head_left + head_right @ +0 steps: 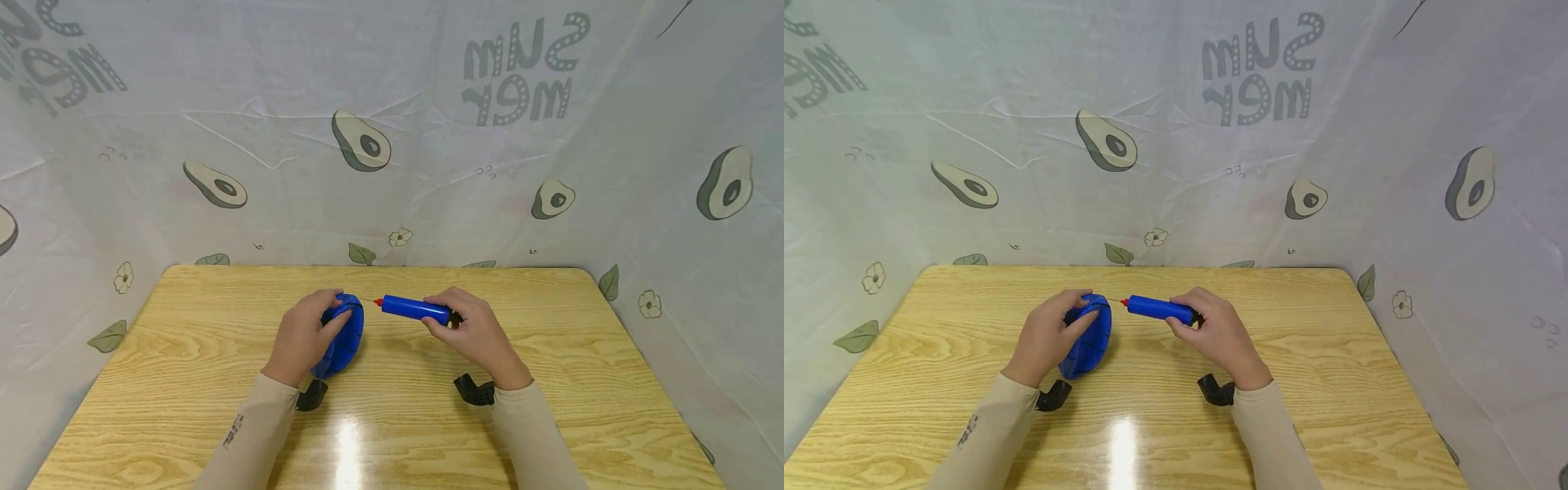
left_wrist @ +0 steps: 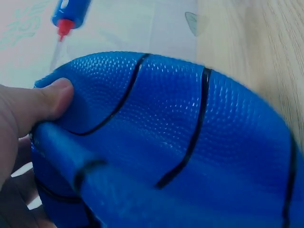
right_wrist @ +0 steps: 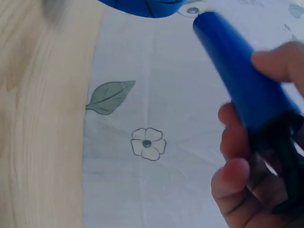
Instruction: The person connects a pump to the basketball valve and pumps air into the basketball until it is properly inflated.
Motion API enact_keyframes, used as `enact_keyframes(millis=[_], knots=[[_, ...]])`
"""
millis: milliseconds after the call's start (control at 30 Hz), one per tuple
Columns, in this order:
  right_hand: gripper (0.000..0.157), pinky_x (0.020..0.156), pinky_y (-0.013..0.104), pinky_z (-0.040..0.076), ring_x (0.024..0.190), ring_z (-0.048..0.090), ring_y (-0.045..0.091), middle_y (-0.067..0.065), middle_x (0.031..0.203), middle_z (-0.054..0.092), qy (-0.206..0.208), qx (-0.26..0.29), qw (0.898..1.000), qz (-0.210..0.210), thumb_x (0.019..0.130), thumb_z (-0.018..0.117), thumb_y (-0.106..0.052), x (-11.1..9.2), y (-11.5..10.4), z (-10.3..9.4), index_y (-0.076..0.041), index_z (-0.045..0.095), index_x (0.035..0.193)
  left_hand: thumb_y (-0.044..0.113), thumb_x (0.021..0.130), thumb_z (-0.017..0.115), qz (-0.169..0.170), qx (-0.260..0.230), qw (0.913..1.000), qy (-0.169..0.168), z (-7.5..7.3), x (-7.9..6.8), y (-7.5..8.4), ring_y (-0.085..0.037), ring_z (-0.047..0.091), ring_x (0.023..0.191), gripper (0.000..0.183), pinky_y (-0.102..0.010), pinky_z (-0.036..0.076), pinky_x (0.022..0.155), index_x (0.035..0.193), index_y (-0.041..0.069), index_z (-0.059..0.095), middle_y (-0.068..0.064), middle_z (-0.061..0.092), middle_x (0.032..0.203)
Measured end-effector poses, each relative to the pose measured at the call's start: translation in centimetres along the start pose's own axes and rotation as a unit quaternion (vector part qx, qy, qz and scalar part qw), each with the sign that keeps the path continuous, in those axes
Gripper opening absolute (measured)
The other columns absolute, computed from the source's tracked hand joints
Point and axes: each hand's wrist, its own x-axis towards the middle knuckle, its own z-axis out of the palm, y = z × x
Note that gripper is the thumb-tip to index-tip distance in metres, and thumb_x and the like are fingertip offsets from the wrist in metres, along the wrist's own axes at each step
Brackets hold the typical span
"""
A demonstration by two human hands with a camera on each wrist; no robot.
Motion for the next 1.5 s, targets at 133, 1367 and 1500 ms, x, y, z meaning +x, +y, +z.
enact_keyframes(millis=[133, 1367, 1500], knots=[[0.028, 0.052, 0.023, 0.047, 0.067, 0.056, 0.015, 0.0, 0.103, 0.071, -0.008, 0.015, 1.0, -0.024, 0.089, 0.082, -0.013, -0.2, 0.0, -0.5, -0.01, 0.076, 0.117, 0.015, 0.093, 0.079, 0.026, -0.022, 0.9994, 0.006, -0.2, 0.1, 0.0, -0.026, 0.069, 0.115, 0.024, -0.045, 0.059, 0.096, 0.114, 0.007, 0.072, -0.007, 0.072, 0.125], [0.028, 0.06, 0.021, 0.047, 0.072, 0.052, 0.004, -0.006, 0.1, 0.067, -0.068, -0.072, 0.994, -0.056, 0.093, 0.08, -0.024, -0.3, -1.7, -0.9, -0.011, 0.077, 0.117, 0.016, 0.087, 0.085, 0.145, 0.067, 0.9871, -0.011, -0.5, 0.0, -0.2, -0.017, 0.072, 0.095, 0.019, -0.037, 0.062, 0.084, 0.105, 0.015, 0.078, 0.003, 0.077, 0.096], [0.03, 0.063, 0.022, 0.048, 0.076, 0.054, 0.004, -0.006, 0.104, 0.069, -0.074, -0.085, 0.992, -0.055, 0.094, 0.079, -0.027, -0.3, -1.8, -0.7, -0.011, 0.077, 0.119, 0.016, 0.087, 0.085, 0.152, 0.086, 0.9845, -0.016, -0.3, 0.0, 0.1, -0.017, 0.072, 0.092, 0.018, -0.035, 0.062, 0.08, 0.103, 0.013, 0.077, 0.002, 0.077, 0.094]])
